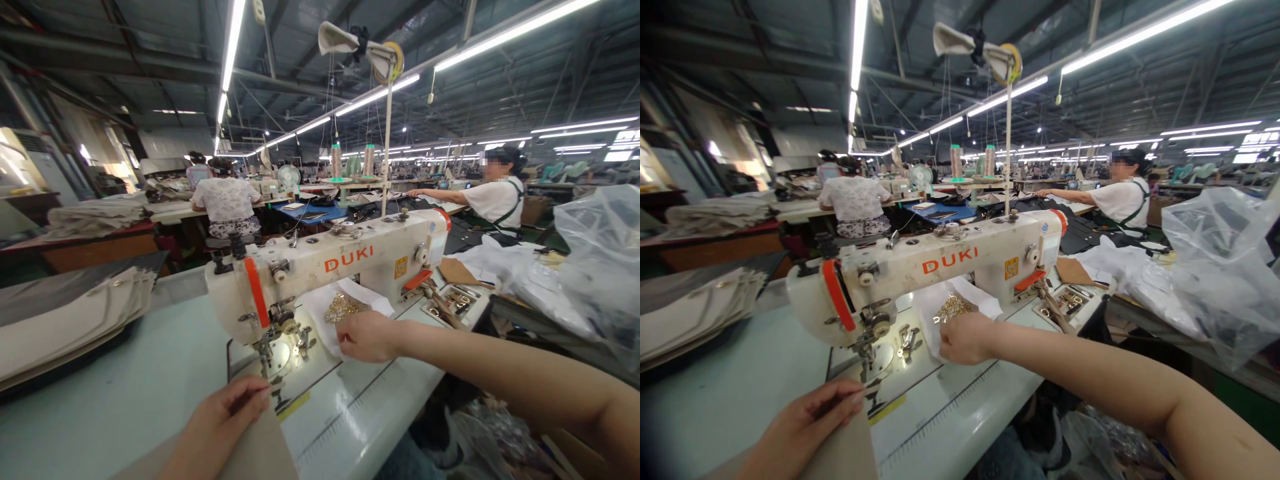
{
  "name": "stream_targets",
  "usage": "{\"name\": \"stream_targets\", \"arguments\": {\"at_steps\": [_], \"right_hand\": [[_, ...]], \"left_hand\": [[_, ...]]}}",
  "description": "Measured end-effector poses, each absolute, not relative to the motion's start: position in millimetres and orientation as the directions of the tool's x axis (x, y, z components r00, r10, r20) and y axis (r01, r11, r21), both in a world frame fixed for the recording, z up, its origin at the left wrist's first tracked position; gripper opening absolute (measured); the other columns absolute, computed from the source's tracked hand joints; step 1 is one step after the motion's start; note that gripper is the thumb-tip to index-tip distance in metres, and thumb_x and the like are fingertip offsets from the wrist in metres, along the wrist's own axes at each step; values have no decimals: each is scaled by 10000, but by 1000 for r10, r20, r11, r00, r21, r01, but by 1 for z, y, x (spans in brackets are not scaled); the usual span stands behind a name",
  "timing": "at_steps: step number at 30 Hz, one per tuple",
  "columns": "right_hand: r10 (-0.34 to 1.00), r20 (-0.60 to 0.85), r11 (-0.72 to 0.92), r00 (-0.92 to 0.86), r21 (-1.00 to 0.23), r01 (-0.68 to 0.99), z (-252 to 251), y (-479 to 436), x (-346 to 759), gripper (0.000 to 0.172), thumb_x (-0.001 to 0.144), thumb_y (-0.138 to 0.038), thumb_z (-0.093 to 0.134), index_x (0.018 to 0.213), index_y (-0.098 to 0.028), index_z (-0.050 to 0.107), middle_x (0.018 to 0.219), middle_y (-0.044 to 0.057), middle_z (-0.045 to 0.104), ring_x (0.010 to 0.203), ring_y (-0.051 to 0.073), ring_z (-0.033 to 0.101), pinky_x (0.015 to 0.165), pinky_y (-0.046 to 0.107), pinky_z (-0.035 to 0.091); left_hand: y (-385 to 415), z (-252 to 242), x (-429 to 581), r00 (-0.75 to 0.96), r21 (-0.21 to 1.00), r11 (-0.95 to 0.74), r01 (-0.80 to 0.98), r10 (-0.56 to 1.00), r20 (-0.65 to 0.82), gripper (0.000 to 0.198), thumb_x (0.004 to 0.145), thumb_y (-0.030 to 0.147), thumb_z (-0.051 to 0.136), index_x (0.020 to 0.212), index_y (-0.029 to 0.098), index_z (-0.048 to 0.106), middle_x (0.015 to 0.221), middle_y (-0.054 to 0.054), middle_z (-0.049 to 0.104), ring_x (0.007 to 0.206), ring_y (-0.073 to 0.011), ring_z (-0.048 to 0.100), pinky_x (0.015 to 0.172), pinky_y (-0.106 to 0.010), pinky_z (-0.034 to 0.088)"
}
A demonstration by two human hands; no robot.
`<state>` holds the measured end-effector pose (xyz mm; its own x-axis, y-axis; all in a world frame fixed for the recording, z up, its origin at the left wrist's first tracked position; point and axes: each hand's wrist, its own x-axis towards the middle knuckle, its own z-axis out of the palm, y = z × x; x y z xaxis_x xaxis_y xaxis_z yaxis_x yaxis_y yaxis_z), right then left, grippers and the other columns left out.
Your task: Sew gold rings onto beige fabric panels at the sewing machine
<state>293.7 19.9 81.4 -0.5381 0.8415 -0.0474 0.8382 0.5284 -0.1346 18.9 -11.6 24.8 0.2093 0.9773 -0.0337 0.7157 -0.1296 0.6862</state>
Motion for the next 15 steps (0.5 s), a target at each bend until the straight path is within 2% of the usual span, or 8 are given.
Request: {"name": "stream_targets", "arguments": {"at_steps": [3, 5, 7, 10, 15], "right_hand": [[875, 92, 482, -475, -247, 840, 72, 32, 303, 300, 863, -117, 385, 1027, -157, 632, 1053, 59, 664, 983, 169, 604, 858, 263, 467], [904, 185, 426, -386, -286, 859, 56, 35, 309, 377, 870, -94, 344, 1189, -115, 544, 1199, 116, 589, 1123, 198, 526, 972, 334, 411], [914, 244, 392, -325, -313, 865, 38, 37, 312, 452, 880, -133, 371, 1326, -77, 414, 1356, 179, 451, 1265, 242, 396, 1055, 418, 326], [936, 224, 336, -273, -329, 882, 18, 41, 313, 557, 902, -223, 403, 1409, -29, 281, 1476, 217, 263, 1370, 275, 230, 1102, 456, 250], [953, 167, 294, -253, -306, 905, 15, 55, 313, 580, 923, -305, 396, 1416, -23, 275, 1491, 205, 243, 1380, 279, 218, 1101, 443, 258]], "left_hand": [[-11, 24, 19, 212, 689, -137, 711, 977, -25, 368, 746, 548, 486, 792, 234, 673, 675, 15, 624, 677, -194, 581, 651, -247, 435], [-11, 23, 19, 210, 692, -138, 709, 978, -19, 361, 741, 544, 488, 774, 236, 674, 665, 16, 625, 669, -194, 581, 649, -246, 437], [-10, 23, 19, 204, 689, -132, 712, 979, -24, 361, 736, 545, 490, 767, 237, 675, 658, 17, 624, 658, -194, 580, 635, -244, 436], [-11, 23, 19, 199, 679, -122, 724, 979, -36, 366, 740, 551, 492, 784, 240, 679, 667, 20, 627, 658, -191, 583, 627, -238, 434], [-10, 20, 17, 191, 692, -116, 712, 981, -32, 376, 738, 557, 493, 801, 238, 682, 655, 17, 619, 651, -191, 584, 620, -239, 441]]}}
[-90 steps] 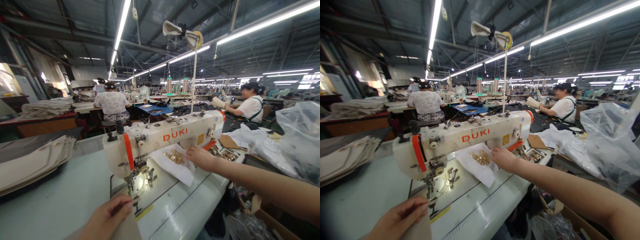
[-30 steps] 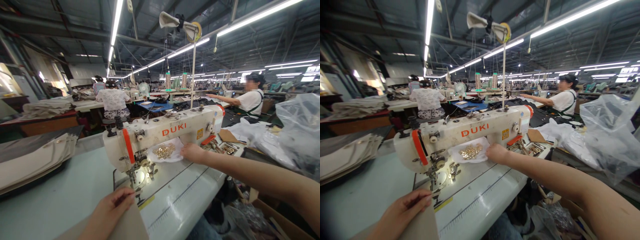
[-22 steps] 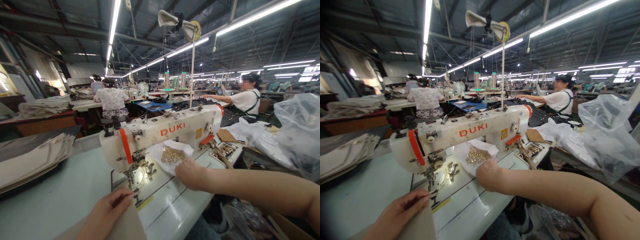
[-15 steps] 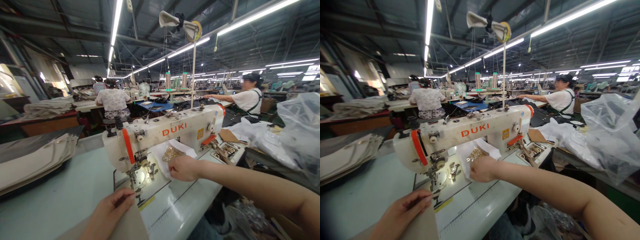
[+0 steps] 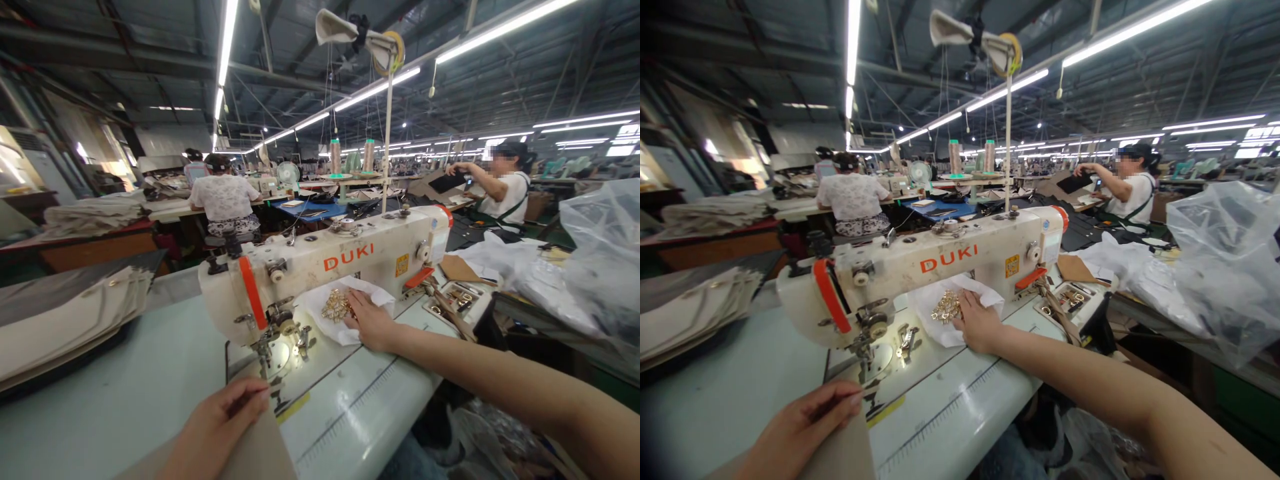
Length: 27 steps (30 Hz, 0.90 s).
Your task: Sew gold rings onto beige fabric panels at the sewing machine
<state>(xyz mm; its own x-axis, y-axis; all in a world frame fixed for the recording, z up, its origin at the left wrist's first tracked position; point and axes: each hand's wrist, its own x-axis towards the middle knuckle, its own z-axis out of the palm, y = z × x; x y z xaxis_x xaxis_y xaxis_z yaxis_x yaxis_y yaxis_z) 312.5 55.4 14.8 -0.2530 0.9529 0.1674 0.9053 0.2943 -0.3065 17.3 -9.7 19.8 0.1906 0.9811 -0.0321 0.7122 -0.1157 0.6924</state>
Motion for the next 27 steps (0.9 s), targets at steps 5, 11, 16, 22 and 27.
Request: {"name": "stream_targets", "arguments": {"at_steps": [5, 11, 16, 22, 27], "right_hand": [[951, 170, 300, -260, -281, 912, 19, 62, 314, 585, 935, -337, 387, 1419, -29, 273, 1485, 208, 256, 1364, 304, 251, 1080, 470, 282], [897, 230, 422, -378, -188, 887, 28, 54, 309, 516, 926, -313, 450, 1369, -61, 371, 1454, 181, 330, 1347, 261, 291, 1086, 397, 288], [780, 240, 595, -578, 2, 804, 45, 69, 289, 216, 905, -166, 471, 1053, -116, 620, 1108, 128, 614, 1065, 228, 549, 933, 328, 412], [716, 112, 678, -689, 122, 725, 46, 97, 269, 140, 838, -93, 544, 813, -93, 681, 872, 115, 673, 893, 240, 594, 856, 337, 421], [668, 62, 722, -742, 188, 666, 50, 96, 269, 156, 839, -67, 525, 830, -66, 681, 872, 138, 670, 915, 253, 586, 840, 339, 415]], "left_hand": [[-8, 18, 16, 183, 710, -103, 697, 982, -37, 373, 718, 552, 514, 814, 235, 686, 668, 10, 641, 660, -197, 599, 636, -248, 456], [-9, 25, 21, 168, 715, -91, 693, 985, -38, 372, 679, 563, 536, 773, 237, 690, 660, 10, 648, 643, -199, 594, 631, -253, 465], [-12, 28, 25, 171, 722, -105, 684, 985, -19, 355, 680, 552, 534, 753, 240, 686, 642, 15, 636, 618, -187, 574, 605, -242, 451], [-16, 30, 25, 194, 703, -127, 700, 981, -15, 330, 734, 501, 484, 723, 224, 664, 607, 20, 566, 615, -175, 549, 593, -239, 418], [-17, 34, 27, 209, 716, -145, 683, 978, -2, 315, 742, 478, 476, 709, 220, 655, 618, 20, 565, 621, -172, 540, 603, -238, 412]]}}
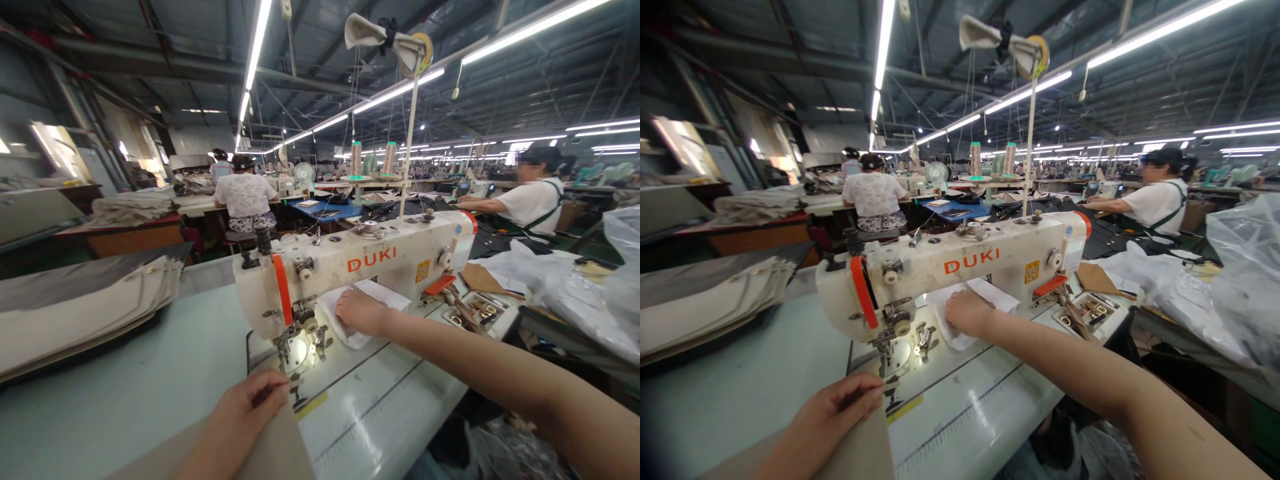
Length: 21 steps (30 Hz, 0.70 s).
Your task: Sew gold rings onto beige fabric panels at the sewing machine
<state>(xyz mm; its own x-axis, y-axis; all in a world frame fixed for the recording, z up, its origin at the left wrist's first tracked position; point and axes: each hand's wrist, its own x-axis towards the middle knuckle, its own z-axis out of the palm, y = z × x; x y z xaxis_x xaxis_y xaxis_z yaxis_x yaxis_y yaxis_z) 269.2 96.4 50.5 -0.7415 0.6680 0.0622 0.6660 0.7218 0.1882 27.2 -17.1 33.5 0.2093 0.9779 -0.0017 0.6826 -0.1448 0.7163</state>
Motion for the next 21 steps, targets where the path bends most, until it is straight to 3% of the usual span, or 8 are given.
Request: {"name": "stream_targets", "arguments": {"at_steps": [5, 10, 15, 21], "right_hand": [[639, 29, 752, -769, 189, 632, 53, 99, 267, 151, 830, -47, 526, 835, -47, 677, 889, 167, 669, 930, 274, 586, 820, 351, 420], [652, 65, 751, -756, 84, 655, 51, 105, 270, 156, 821, -12, 531, 797, -62, 678, 875, 163, 676, 934, 257, 586, 825, 325, 406], [741, 192, 669, -644, -133, 731, 48, 104, 280, 123, 755, -17, 609, 703, -107, 675, 813, 116, 681, 875, 230, 598, 786, 297, 419], [834, 348, 550, -427, -478, 684, 41, 75, 287, 207, 887, -197, 515, 984, -125, 683, 843, 77, 689, 733, 165, 631, 668, 277, 478]], "left_hand": [[-16, 31, 27, 208, 721, -141, 678, 978, -5, 315, 740, 471, 475, 740, 217, 661, 659, 14, 600, 649, -176, 548, 617, -241, 408], [-16, 29, 27, 194, 735, -130, 665, 981, -2, 325, 729, 477, 470, 739, 213, 659, 641, 7, 586, 643, -185, 546, 615, -252, 403], [-16, 27, 25, 199, 741, -134, 658, 980, 1, 320, 739, 472, 468, 757, 215, 657, 630, 9, 571, 647, -188, 549, 623, -255, 403], [-18, 27, 26, 174, 749, -139, 648, 984, 31, 317, 740, 472, 471, 724, 213, 654, 591, 16, 535, 602, -179, 528, 589, -251, 391]]}}
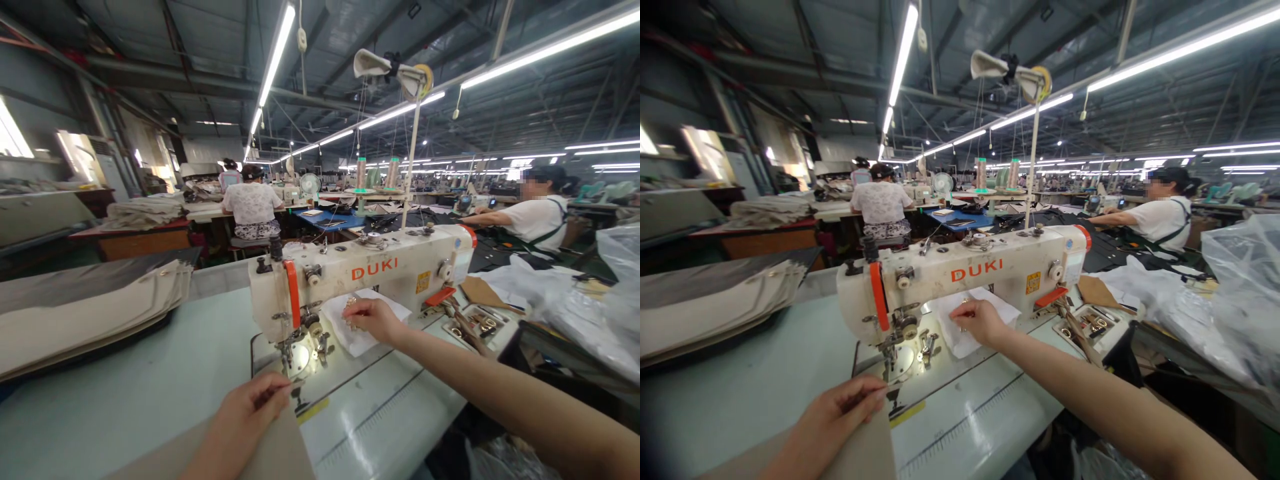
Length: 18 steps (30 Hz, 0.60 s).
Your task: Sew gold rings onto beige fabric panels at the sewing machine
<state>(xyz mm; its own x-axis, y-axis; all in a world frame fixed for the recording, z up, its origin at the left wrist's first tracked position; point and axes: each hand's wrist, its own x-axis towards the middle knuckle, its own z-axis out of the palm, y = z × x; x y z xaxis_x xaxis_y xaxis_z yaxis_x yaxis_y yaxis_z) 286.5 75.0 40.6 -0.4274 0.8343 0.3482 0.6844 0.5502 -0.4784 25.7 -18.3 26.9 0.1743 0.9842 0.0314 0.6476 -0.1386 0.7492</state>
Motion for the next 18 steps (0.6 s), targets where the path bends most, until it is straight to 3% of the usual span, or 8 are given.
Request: {"name": "stream_targets", "arguments": {"at_steps": [2, 4, 6, 8, 9, 12, 18], "right_hand": [[832, 362, 554, -420, -555, 620, 39, 58, 286, 267, 886, -309, 545, 1037, -127, 669, 805, 68, 689, 694, 153, 639, 650, 274, 491], [849, 341, 509, -404, -734, 449, 38, 41, 283, 349, 849, -415, 593, 1027, -126, 673, 801, 74, 690, 691, 151, 647, 662, 282, 502], [888, 250, 324, -387, -936, 139, 38, 27, 277, 400, 761, -486, 676, 950, -134, 693, 808, 78, 692, 692, 149, 650, 683, 291, 510], [912, 121, 71, -393, -988, -140, 40, 17, 270, 409, 633, -484, 780, 849, -145, 704, 803, 67, 693, 693, 144, 647, 705, 294, 512], [915, 70, -13, -396, -979, -203, 41, 14, 265, 404, 579, -461, 818, 811, -150, 704, 794, 57, 694, 690, 139, 643, 712, 290, 510], [922, 9, -96, -387, -963, -251, 41, 8, 252, 372, 518, -399, 857, 752, -156, 700, 755, 34, 693, 683, 130, 633, 711, 272, 502], [914, 64, -26, -400, -976, -216, 24, 7, 215, 358, 561, -444, 820, 729, -164, 673, 692, 14, 673, 652, 141, 631, 661, 268, 496]], "left_hand": [[-21, 29, 27, 162, 754, -153, 639, 985, 63, 304, 744, 463, 480, 715, 215, 654, 593, 16, 545, 605, -177, 533, 592, -249, 394], [-24, 31, 29, 157, 756, -185, 628, 981, 110, 289, 753, 451, 489, 714, 219, 657, 613, 13, 572, 619, -177, 546, 601, -247, 401], [-28, 35, 31, 151, 755, -215, 620, 976, 154, 277, 762, 441, 499, 714, 223, 663, 631, 9, 602, 631, -178, 559, 607, -247, 408], [-32, 38, 33, 142, 755, -240, 610, 971, 193, 267, 769, 433, 510, 715, 226, 670, 650, 7, 629, 638, -178, 570, 613, -246, 416], [-35, 39, 33, 136, 757, -251, 603, 968, 212, 263, 773, 429, 513, 717, 226, 672, 658, 6, 640, 639, -177, 576, 614, -245, 420], [-41, 41, 35, 113, 757, -294, 583, 952, 283, 244, 788, 402, 514, 724, 228, 672, 678, 8, 662, 641, -168, 590, 612, -237, 428], [-47, 40, 41, 72, 739, -361, 569, 917, 393, 200, 786, 331, 529, 711, 218, 675, 659, 12, 670, 598, -143, 578, 593, -223, 426]]}}
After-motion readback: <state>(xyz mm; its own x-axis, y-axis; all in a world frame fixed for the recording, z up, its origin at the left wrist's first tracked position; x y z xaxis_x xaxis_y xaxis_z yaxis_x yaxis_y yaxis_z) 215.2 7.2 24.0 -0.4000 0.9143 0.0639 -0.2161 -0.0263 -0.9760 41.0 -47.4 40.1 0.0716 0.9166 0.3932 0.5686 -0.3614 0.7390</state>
